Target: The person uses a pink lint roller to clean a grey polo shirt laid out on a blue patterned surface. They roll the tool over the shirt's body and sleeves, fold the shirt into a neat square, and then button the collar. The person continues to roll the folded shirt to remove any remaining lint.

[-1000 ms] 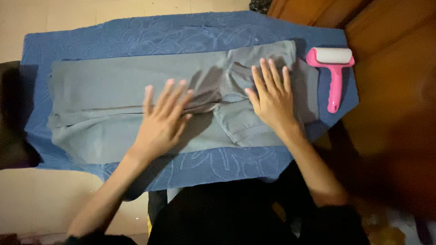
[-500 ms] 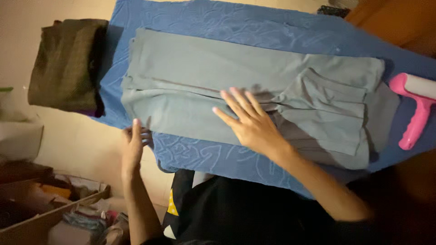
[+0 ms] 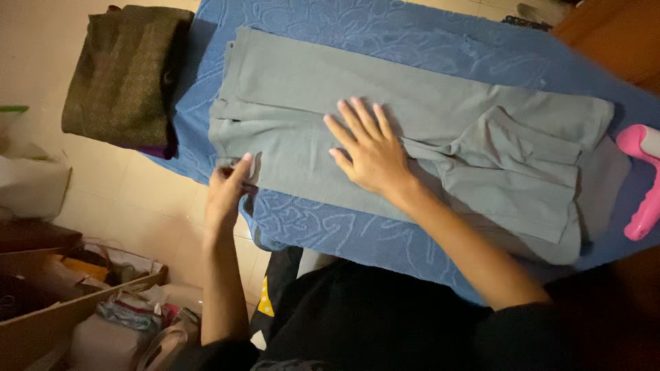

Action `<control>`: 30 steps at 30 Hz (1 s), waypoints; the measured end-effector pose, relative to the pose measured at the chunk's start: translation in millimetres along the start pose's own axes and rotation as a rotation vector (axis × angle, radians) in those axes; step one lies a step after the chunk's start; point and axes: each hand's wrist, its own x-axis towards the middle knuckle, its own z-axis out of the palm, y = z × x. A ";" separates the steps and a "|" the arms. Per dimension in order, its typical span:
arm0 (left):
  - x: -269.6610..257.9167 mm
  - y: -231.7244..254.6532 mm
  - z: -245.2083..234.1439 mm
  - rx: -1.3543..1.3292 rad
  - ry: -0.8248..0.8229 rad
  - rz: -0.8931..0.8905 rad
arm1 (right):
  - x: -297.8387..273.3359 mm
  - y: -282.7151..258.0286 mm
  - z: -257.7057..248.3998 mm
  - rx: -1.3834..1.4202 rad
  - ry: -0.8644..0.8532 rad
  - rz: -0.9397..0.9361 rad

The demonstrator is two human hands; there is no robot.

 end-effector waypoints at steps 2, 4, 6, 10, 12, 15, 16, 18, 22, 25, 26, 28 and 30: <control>-1.6 -9.5 0.1 0.280 0.101 -0.001 | -2.3 0.7 -1.7 0.012 -0.022 0.050; 3.7 -23.1 -5.8 0.492 0.149 -0.038 | 0.0 1.8 -1.1 0.005 -0.023 0.067; 13.0 -39.6 -10.0 0.160 0.109 0.065 | -1.8 2.0 1.3 -0.015 -0.020 0.059; 26.3 -25.1 -16.8 -0.486 0.067 0.185 | -6.0 3.5 6.9 -0.016 -0.014 0.098; 17.7 10.6 -7.1 -0.689 -0.072 0.177 | -6.5 4.4 9.2 -0.037 0.028 0.126; -3.1 70.6 19.9 -0.844 -0.181 0.211 | -12.1 5.0 8.2 -0.060 0.031 0.238; -8.8 84.8 30.1 -0.871 -0.199 0.228 | -14.4 5.8 7.0 -0.079 0.020 0.269; -15.9 102.2 46.1 -0.912 -0.189 0.255 | -18.5 6.8 4.2 -0.116 -0.005 0.334; -0.7 109.1 82.8 -0.950 -0.242 0.284 | -25.1 3.8 4.7 -0.070 -0.043 0.400; 6.2 99.4 130.5 -0.646 -0.385 0.373 | -28.7 7.2 11.6 -0.083 -0.015 0.379; 2.6 96.9 149.3 -0.493 -0.481 0.468 | -31.4 8.6 15.4 -0.074 -0.002 0.382; -8.1 101.6 187.7 -0.086 -0.884 0.437 | -39.5 11.9 23.5 0.262 0.141 0.448; -40.9 99.4 223.9 0.289 -1.093 0.886 | -63.2 14.9 25.2 0.502 0.166 0.459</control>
